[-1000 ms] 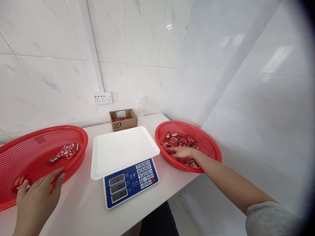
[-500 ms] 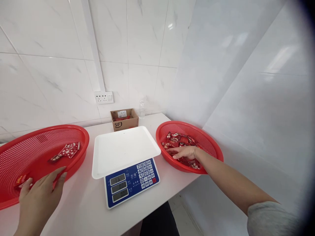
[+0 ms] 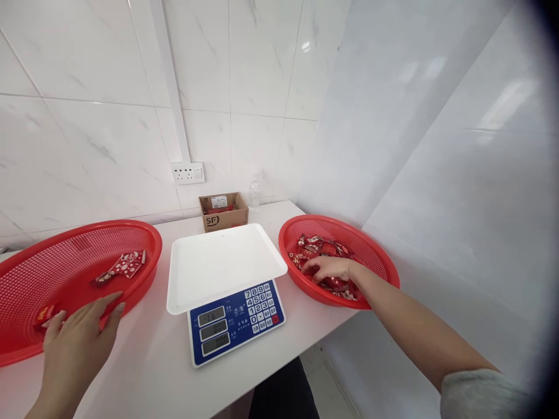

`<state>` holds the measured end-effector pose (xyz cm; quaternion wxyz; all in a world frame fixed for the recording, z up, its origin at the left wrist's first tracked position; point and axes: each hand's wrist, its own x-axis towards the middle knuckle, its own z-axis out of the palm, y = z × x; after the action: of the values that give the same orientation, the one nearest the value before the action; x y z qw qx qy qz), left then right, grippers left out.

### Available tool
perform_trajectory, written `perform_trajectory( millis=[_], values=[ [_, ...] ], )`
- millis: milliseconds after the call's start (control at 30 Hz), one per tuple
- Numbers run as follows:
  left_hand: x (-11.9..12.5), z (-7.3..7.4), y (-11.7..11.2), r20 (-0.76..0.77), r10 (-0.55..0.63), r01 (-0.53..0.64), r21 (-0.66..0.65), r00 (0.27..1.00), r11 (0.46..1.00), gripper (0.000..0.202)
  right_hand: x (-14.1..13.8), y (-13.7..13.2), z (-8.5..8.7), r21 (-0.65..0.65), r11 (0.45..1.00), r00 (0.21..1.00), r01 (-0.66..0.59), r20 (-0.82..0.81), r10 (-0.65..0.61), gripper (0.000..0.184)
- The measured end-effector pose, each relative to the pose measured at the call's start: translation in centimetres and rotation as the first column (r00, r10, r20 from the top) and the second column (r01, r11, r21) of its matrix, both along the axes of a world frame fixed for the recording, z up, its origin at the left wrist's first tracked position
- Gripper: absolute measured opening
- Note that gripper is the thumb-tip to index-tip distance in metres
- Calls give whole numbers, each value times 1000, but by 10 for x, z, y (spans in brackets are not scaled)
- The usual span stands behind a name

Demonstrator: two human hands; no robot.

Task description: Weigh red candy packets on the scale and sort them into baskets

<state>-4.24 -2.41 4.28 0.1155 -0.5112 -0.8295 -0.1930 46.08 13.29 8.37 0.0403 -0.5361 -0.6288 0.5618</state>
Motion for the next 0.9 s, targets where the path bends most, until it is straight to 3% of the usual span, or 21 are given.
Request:
perform_trajectory(
  millis=[133,200,267,333,367,433,467,500,533,567,633,700,733,800,900],
  values=[
    [18,18,-3,-74,-121,133,177,990,975,22,6,1,18,125,970,977,208,-65,-201,42],
    [36,32,-5,33,-168,153,272,985,950,23,1,-1,32,169,942,954,289,-136,-268,46],
    [60,45,-5,243,-204,127,300,948,945,25,-13,-6,45,184,913,909,363,-285,-304,47],
    [87,55,-3,492,-305,155,323,815,934,31,-36,-11,56,160,900,835,406,-464,-295,46],
    [101,58,-1,597,-405,224,355,692,908,34,-51,-14,59,139,906,799,401,-537,-271,45],
    [129,64,5,767,-538,304,450,349,839,41,-84,-21,62,118,941,770,318,-611,-184,41],
    [141,66,8,830,-529,339,454,174,824,45,-102,-25,62,128,957,773,260,-622,-126,40],
    [152,69,12,866,-498,355,453,40,817,47,-119,-29,61,164,966,789,199,-612,-58,39],
    [161,71,16,885,-463,355,448,-48,820,50,-135,-33,59,236,961,811,144,-584,22,38],
    [167,73,21,895,-434,332,443,-104,833,53,-151,-37,56,338,936,834,95,-541,110,36],
    [174,77,30,898,-407,291,440,-168,850,58,-176,-43,49,560,828,859,15,-431,276,32],
    [172,78,40,891,-412,294,452,-189,842,58,-195,-45,42,702,712,852,-15,-364,376,31],
    [170,77,44,886,-422,305,463,-192,832,55,-202,-46,39,729,684,846,-12,-357,396,32],
    [163,73,51,876,-439,309,481,-199,820,45,-210,-45,34,737,676,840,-7,-362,405,35],
    [154,65,58,870,-403,222,469,-284,855,32,-213,-44,32,723,691,851,-14,-354,388,42]
  ],
)
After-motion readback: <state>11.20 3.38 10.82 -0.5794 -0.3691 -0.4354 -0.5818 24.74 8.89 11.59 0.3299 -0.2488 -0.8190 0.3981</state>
